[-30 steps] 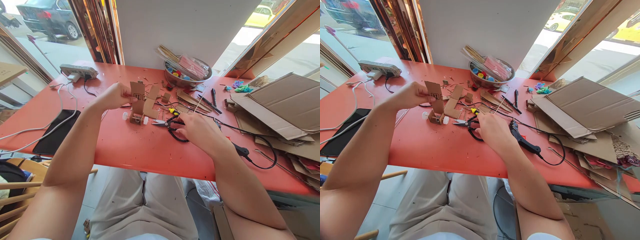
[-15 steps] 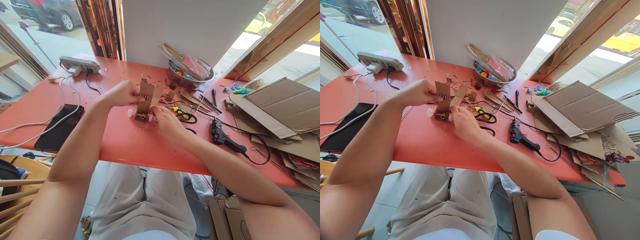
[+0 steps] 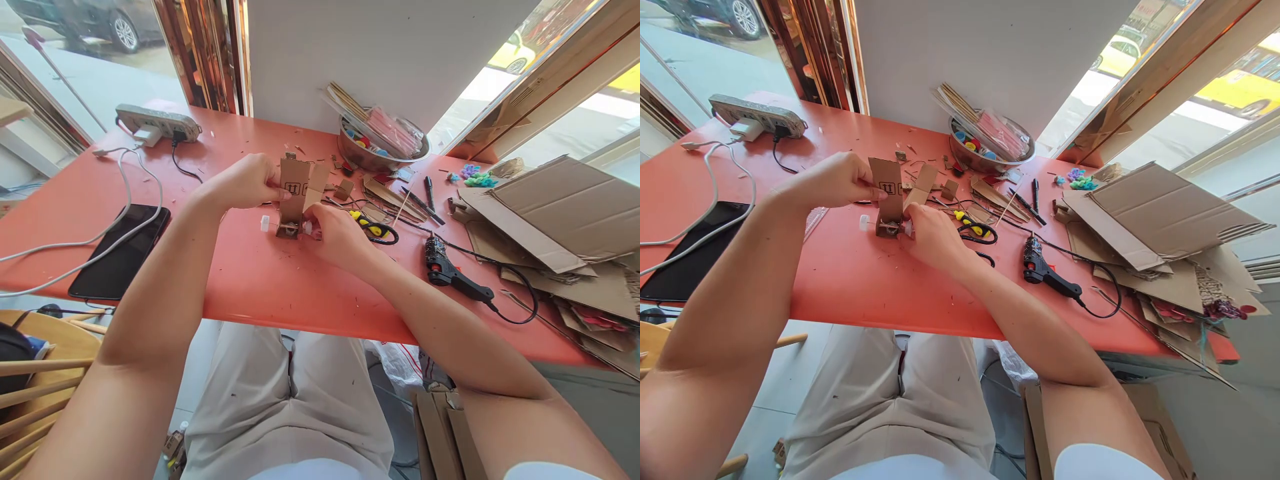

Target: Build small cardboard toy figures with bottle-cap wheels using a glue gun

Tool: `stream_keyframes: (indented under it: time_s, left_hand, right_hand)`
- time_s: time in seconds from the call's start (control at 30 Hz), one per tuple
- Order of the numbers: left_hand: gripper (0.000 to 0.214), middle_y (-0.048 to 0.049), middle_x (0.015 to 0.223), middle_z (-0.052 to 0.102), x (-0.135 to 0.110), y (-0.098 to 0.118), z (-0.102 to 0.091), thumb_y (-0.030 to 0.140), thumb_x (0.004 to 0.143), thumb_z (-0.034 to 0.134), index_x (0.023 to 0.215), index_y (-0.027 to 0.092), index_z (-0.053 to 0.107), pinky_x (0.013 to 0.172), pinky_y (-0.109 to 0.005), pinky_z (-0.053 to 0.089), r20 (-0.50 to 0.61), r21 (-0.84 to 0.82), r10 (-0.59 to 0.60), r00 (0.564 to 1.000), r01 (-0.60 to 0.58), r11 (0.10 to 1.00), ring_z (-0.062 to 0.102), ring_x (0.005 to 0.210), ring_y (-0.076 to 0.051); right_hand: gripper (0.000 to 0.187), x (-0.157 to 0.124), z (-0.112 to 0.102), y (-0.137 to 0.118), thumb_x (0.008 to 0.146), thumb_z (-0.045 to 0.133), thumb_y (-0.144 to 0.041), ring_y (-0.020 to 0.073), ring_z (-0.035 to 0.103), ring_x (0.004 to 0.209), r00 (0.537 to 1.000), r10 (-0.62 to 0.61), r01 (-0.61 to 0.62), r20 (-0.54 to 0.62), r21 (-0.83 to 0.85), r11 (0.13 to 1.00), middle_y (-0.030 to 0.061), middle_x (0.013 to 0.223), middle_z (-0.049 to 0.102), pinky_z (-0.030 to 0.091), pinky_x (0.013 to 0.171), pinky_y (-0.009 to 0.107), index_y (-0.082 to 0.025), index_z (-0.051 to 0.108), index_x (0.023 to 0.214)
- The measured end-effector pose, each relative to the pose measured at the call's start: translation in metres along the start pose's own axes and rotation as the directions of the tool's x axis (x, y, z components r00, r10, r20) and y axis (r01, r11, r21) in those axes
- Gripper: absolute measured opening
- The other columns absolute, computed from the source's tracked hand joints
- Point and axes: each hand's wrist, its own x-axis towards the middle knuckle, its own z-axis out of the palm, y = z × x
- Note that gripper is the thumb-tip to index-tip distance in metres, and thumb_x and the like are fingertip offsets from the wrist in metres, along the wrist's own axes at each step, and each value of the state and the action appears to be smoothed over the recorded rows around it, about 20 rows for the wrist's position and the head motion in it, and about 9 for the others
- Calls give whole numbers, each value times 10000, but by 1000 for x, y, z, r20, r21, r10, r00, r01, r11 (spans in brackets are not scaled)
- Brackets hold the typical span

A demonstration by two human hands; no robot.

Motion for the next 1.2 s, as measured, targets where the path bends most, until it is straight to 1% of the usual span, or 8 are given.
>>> stream_keyframes:
  time_s: [0.17, 0.3, 0.5, 0.6, 0.7, 0.9, 1.03, 1.2]
  left_hand:
    - [321, 19, 557, 346, 1, -6, 3, 433, 692, 753, 558, 229, 544, 555, -321, 307, -24, 24, 18, 1000, -17, 1000, 409, 586, -156]
    - [308, 19, 571, 365, 2, -7, 3, 437, 702, 752, 570, 221, 578, 552, -311, 315, -7, 49, 34, 999, -34, 998, 404, 587, -146]
    - [256, 19, 607, 393, 0, -4, 0, 352, 688, 812, 610, 189, 629, 629, -322, 376, -9, 54, -45, 999, 45, 998, 484, 651, -163]
    - [277, 17, 595, 393, 0, -1, -2, 326, 695, 806, 573, 195, 596, 617, -327, 371, 19, 72, -76, 997, 74, 995, 477, 632, -160]
    - [307, 14, 587, 360, 1, 2, -3, 309, 697, 783, 537, 211, 541, 587, -322, 347, 53, 58, -24, 998, 21, 998, 457, 625, -160]
    - [375, 43, 544, 243, -2, 11, -5, 243, 709, 674, 513, 221, 355, 509, -294, 220, 101, 32, 58, 993, -62, 998, 251, 512, -88]
    - [352, 54, 525, 224, -1, 7, -5, 288, 748, 623, 522, 224, 361, 481, -278, 180, 139, -8, 165, 977, -165, 986, 218, 496, -77]
    - [345, 42, 554, 297, 3, -2, -3, 281, 742, 659, 528, 209, 398, 517, -274, 209, 100, -5, 186, 977, -186, 983, 293, 546, -88]
  right_hand:
    - [250, 3, -1, 4, 777, 649, -143, 276, 677, 896, 1000, -12, 12, -4, 35, 999, 116, 1018, 767, 439, 739, 330, -196, 665, 1021]
    - [216, 3, 3, 8, 800, 641, -181, 257, 661, 844, 998, -63, 65, -28, 84, 994, 93, 959, 757, 447, 721, 328, -213, 655, 1013]
    - [250, 0, 9, 11, 805, 657, -185, 251, 673, 855, 999, -25, 30, -44, 135, 990, 108, 1050, 762, 468, 769, 341, -217, 619, 1050]
    - [387, 0, 8, 13, 780, 694, -193, 253, 680, 862, 999, -14, 22, -37, 208, 978, 91, 1056, 762, 477, 782, 349, -222, 582, 1149]
    - [478, 3, 7, 14, 759, 733, -205, 248, 690, 911, 998, -22, 37, -50, 313, 949, 84, 1093, 764, 495, 787, 341, -230, 561, 1204]
    - [448, 10, 14, 16, 743, 767, -210, 225, 706, 934, 993, -45, 87, -112, 406, 910, 64, 1078, 773, 539, 826, 339, -231, 586, 1152]
    - [461, 11, 23, 22, 777, 757, -224, 222, 712, 909, 981, -85, 151, -176, 407, 901, 61, 1061, 774, 562, 824, 359, -222, 572, 1200]
    - [548, 8, 31, 25, 785, 779, -254, 203, 723, 891, 973, -80, 171, -216, 446, 879, 64, 1141, 732, 588, 784, 352, -233, 537, 1276]
